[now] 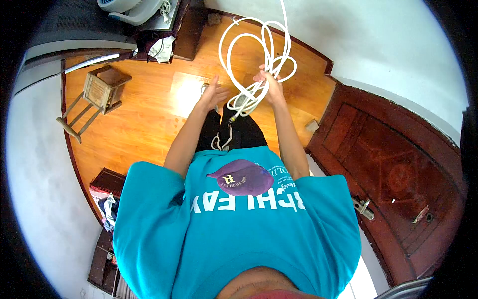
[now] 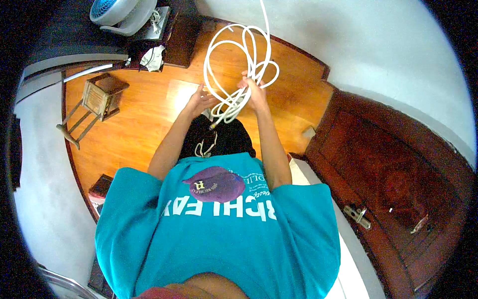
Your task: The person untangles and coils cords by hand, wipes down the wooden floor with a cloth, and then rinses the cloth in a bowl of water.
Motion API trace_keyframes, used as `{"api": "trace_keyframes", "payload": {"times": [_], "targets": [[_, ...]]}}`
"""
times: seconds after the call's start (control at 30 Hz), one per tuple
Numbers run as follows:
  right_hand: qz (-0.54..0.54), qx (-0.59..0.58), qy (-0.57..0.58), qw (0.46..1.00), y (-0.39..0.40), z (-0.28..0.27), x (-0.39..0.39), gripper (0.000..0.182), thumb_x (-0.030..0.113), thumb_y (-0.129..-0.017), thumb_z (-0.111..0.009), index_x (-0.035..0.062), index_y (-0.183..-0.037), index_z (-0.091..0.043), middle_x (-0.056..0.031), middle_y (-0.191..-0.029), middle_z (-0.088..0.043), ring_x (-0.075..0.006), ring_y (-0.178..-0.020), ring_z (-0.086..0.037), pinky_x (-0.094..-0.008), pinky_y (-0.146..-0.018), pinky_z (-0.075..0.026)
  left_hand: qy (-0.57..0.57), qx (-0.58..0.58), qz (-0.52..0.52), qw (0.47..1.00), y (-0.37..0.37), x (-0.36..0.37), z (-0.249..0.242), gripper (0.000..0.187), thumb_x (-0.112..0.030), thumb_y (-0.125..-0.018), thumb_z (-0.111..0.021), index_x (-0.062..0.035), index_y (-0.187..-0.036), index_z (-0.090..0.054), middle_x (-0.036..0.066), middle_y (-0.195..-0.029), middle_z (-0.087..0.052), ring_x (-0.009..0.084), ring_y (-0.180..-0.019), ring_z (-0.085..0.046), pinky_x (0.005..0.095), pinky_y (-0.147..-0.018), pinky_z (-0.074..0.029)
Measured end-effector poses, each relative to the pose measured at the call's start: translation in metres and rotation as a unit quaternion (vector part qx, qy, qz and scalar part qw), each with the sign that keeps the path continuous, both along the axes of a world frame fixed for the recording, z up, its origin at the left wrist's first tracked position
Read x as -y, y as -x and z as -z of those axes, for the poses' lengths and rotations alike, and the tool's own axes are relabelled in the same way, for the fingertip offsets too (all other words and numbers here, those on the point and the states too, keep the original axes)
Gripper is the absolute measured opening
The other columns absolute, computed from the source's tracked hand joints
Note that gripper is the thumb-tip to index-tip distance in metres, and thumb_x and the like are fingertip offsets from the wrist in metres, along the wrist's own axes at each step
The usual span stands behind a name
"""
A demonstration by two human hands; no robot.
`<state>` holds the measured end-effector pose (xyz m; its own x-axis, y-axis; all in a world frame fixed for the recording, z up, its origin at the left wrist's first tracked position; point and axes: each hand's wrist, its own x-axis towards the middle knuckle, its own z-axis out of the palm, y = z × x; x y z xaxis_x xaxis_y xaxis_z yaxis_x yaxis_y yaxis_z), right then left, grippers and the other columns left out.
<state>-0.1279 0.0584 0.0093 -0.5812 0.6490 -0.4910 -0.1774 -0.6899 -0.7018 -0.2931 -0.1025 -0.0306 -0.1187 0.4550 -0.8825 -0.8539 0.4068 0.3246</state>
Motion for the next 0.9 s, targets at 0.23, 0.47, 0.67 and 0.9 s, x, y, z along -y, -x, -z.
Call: {"api": "trace_keyframes", "payload": {"times": [0.23, 0.47, 0.67, 0.9], "targets": [[0.031, 0.023, 0.104, 0.994, -0.008, -0.009, 0.002, 0.011, 0.009, -0.091, -0.057, 0.0037, -0.1, -0.056, -0.0012, -0.067, -0.049, -0.0145, -0.062, -0.051, -0.029, -0.057, -0.044, -0.184, 0.023, -0.25, 0.95, -0.007, -0.026, 0.01, 0.042, -0.038, -0.104, -0.041, -0.0029, -0.127, -0.042, 0.015, -0.108, -0.061, 0.0245, -0.101, -0.06, 0.043, -0.095, -0.05], [-0.012, 0.272, -0.164, 0.948, -0.002, 0.049, -0.016, 0.015, 0.015, -0.088, -0.059, 0.0018, -0.095, -0.06, -0.0077, -0.073, -0.059, -0.0181, -0.067, -0.058, -0.0365, -0.06, -0.048, -0.147, -0.376, -0.003, 0.915, 0.01, -0.035, -0.043, 0.018, -0.02, -0.104, -0.046, -0.0056, -0.097, -0.052, 0.004, -0.065, -0.054, 0.0135, -0.059, -0.053, 0.0293, -0.059, -0.048], [-0.13, 0.408, -0.394, 0.813, 0.068, 0.022, -0.02, 0.028, 0.016, -0.084, -0.055, -0.0086, -0.098, -0.055, -0.03, -0.081, -0.063, -0.0484, -0.078, -0.062, -0.0533, -0.071, -0.048, -0.07, -0.54, 0.111, 0.832, 0.007, -0.049, -0.061, 0.019, -0.016, -0.102, -0.044, 0.0005, -0.099, -0.053, 0.01, -0.071, -0.061, 0.0184, -0.063, -0.062, 0.0324, -0.06, -0.05], [-0.19, 0.375, -0.505, 0.754, 0.182, -0.021, -0.072, 0.027, 0.016, -0.087, -0.058, -0.0063, -0.101, -0.052, -0.0336, -0.082, -0.062, -0.0521, -0.082, -0.062, -0.0572, -0.072, -0.049, -0.165, -0.455, 0.006, 0.875, 0.058, -0.064, -0.04, 0.014, -0.01, -0.101, -0.041, 0.0021, -0.107, -0.046, 0.012, -0.077, -0.068, 0.0204, -0.067, -0.068, 0.0325, -0.059, -0.055]]}}
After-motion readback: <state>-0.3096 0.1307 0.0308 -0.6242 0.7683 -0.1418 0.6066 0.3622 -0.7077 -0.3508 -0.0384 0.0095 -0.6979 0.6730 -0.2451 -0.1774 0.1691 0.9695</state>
